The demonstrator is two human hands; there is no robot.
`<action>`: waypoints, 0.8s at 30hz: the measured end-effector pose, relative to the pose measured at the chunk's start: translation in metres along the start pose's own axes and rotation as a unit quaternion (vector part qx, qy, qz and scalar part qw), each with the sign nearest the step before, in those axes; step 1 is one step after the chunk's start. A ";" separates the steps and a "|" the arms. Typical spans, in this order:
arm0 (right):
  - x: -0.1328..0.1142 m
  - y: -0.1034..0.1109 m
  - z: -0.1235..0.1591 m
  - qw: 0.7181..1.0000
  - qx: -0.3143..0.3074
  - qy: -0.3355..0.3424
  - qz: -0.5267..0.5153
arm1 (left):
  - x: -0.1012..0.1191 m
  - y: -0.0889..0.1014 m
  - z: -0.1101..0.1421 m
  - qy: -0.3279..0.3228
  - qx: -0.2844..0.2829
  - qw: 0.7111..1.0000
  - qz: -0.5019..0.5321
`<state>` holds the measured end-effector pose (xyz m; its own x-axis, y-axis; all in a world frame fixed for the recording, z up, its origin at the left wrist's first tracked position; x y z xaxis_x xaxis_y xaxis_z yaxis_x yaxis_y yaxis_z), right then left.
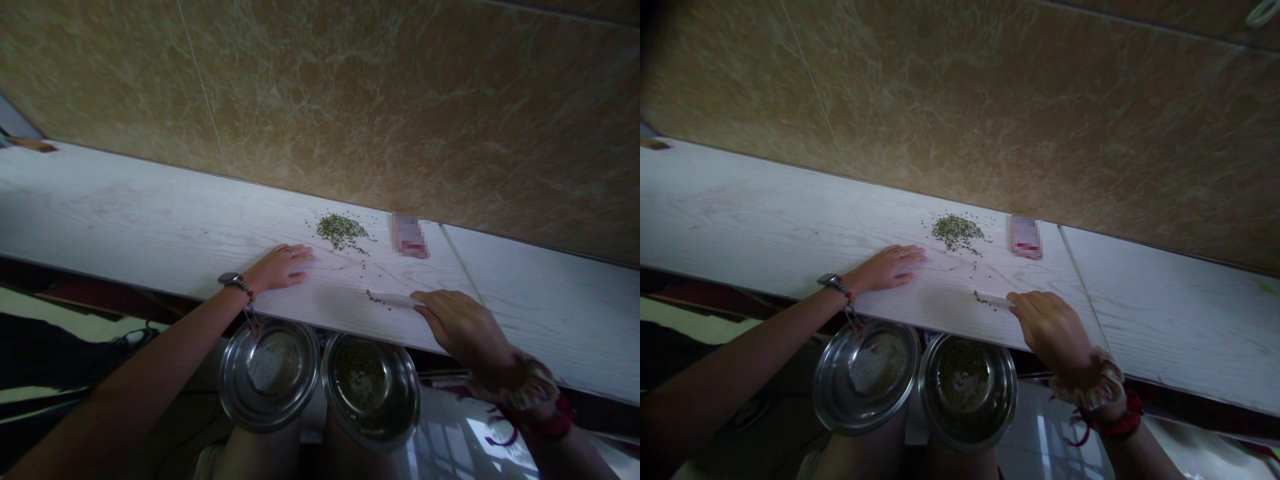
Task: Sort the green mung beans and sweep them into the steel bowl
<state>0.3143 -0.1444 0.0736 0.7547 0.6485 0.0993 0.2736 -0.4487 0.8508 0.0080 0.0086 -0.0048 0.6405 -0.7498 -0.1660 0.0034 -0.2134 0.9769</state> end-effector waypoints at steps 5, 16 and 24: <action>-0.004 0.004 -0.002 1.000 -0.009 0.008 -0.014 | -0.002 -0.004 0.000 -0.006 0.013 1.000 0.004; 0.000 -0.001 0.000 1.000 -0.005 -0.005 -0.013 | 0.001 0.000 -0.001 0.000 -0.005 1.000 -0.001; 0.004 -0.002 0.001 1.000 0.000 -0.011 0.005 | 0.001 -0.002 0.000 0.001 -0.009 1.000 -0.005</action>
<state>0.3172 -0.1418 0.0711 0.7697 0.6311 0.0964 0.2661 -0.4545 0.8501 0.0083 0.0086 -0.0071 0.6427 -0.7459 -0.1749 0.0230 -0.2094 0.9776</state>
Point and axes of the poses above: each hand's wrist, its own z-axis away from the middle knuckle, its own y-axis out of the back of the hand, x = y × z, the point moved 1 cm from there along -z, towards the middle knuckle, and after that the axes turned 15 degrees about -z, right-handed, at the moved point
